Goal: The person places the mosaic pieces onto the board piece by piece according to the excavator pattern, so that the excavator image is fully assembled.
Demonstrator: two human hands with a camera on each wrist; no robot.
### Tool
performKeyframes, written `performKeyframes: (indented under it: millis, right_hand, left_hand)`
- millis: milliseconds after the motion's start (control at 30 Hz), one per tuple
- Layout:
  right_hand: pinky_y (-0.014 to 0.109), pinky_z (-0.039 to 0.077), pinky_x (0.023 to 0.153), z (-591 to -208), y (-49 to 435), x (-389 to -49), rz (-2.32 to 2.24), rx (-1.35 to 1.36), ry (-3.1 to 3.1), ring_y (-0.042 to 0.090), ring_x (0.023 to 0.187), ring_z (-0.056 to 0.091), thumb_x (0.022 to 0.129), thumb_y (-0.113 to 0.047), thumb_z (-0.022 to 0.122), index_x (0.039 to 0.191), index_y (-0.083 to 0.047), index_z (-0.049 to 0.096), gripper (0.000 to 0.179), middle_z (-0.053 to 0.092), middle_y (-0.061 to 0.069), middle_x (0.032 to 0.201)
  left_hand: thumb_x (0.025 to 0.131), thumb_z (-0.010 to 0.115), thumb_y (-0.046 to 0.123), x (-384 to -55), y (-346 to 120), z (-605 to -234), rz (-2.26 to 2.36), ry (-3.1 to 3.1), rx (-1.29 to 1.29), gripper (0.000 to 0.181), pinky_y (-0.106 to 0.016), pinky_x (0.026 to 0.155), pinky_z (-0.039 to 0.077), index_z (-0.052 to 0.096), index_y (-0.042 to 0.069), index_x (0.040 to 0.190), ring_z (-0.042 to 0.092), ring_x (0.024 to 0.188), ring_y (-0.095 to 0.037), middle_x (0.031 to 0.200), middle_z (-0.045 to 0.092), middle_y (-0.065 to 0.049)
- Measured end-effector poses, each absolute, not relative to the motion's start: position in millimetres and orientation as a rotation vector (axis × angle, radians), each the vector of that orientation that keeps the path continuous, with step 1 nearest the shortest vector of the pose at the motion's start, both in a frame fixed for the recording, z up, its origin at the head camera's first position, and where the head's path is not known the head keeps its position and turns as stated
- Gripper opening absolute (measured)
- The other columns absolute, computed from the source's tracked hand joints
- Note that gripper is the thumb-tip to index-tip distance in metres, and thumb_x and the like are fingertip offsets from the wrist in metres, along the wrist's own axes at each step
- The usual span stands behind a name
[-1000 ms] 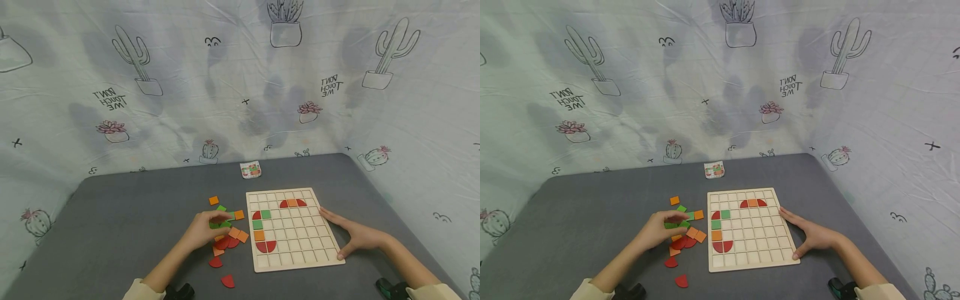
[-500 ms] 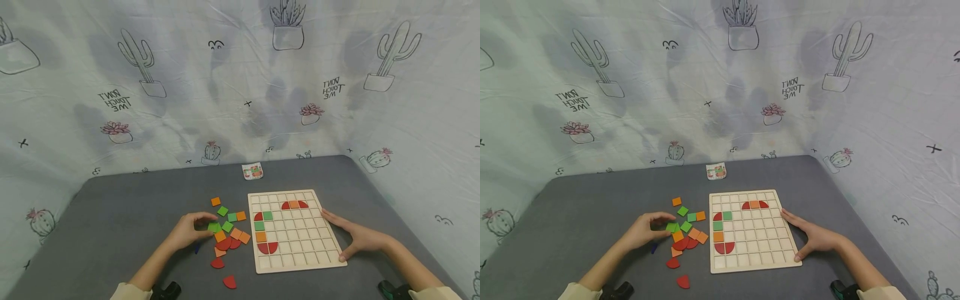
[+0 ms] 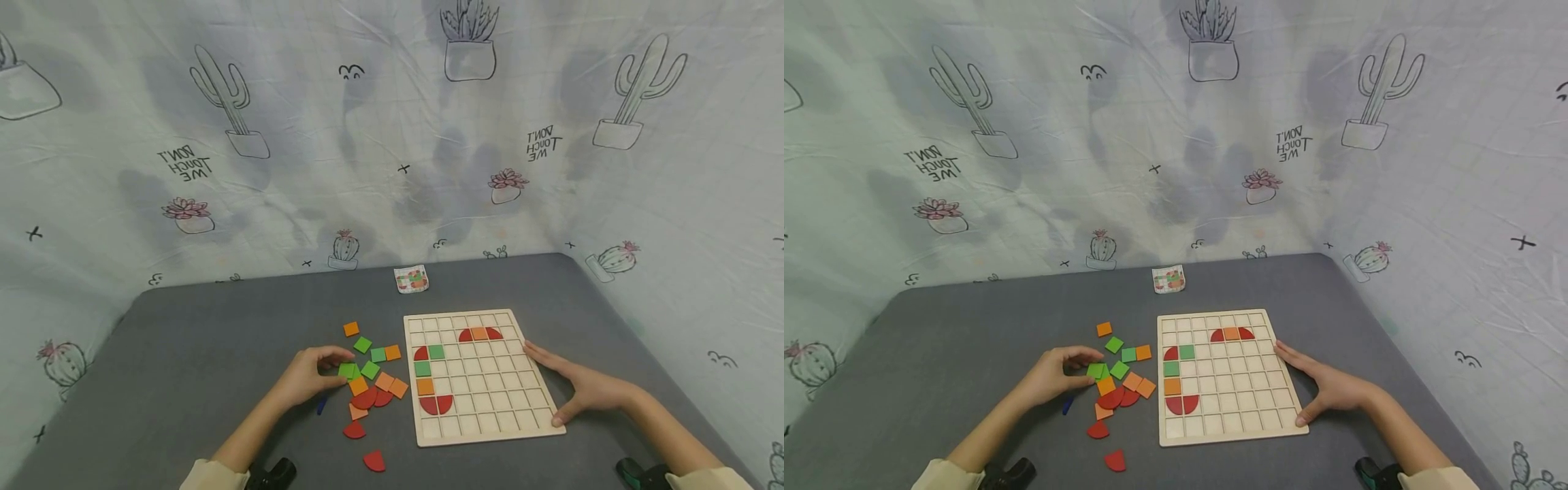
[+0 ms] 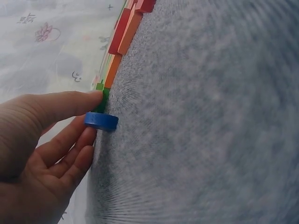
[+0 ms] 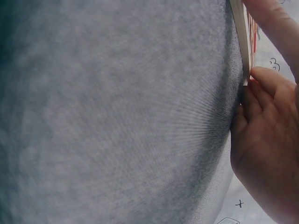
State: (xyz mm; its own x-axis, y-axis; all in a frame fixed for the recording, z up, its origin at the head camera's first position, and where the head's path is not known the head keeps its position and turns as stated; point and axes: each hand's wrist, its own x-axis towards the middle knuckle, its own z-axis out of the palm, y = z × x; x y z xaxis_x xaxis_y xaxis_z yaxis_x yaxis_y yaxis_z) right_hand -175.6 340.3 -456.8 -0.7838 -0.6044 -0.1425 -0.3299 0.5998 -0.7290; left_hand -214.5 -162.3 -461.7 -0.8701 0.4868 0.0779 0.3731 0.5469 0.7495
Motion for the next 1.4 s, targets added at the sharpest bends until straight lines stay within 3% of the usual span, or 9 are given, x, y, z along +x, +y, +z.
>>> performKeyframes:
  millis: [500,933,1400]
  right_hand:
    - [0.017,0.027,0.097,-454,340,-175,-1.005,-0.746,2.449,-0.023,0.123,0.004,0.064,-0.028,0.082,0.149,-0.011,0.011,0.112,0.006,0.019,0.153]
    - [0.014,0.025,0.097,-454,339,-176,-0.994,-0.723,2.473,-0.023,0.125,0.004,0.064,-0.032,0.082,0.149,-0.011,0.012,0.112,0.008,0.021,0.152]
    - [0.015,0.025,0.097,-452,339,-176,-1.013,-0.736,2.449,-0.023,0.124,0.004,0.064,-0.03,0.082,0.149,-0.01,0.011,0.113,0.007,0.024,0.152]
  left_hand:
    - [0.075,0.077,0.019,-218,-150,-459,1.25,2.713,0.704,0.034,-0.032,0.08,0.05,0.067,0.015,0.107,0.061,0.092,-0.016,0.101,0.067,0.004]
    - [0.076,0.075,0.014,-228,-77,-437,1.364,2.639,0.843,0.031,-0.039,0.078,0.051,0.067,0.01,0.106,0.061,0.089,-0.019,0.101,0.066,0.0]
    - [0.075,0.076,0.013,-243,10,-439,1.281,2.585,0.866,0.031,-0.022,0.072,0.048,0.069,0.011,0.105,0.06,0.084,-0.013,0.099,0.067,0.0]
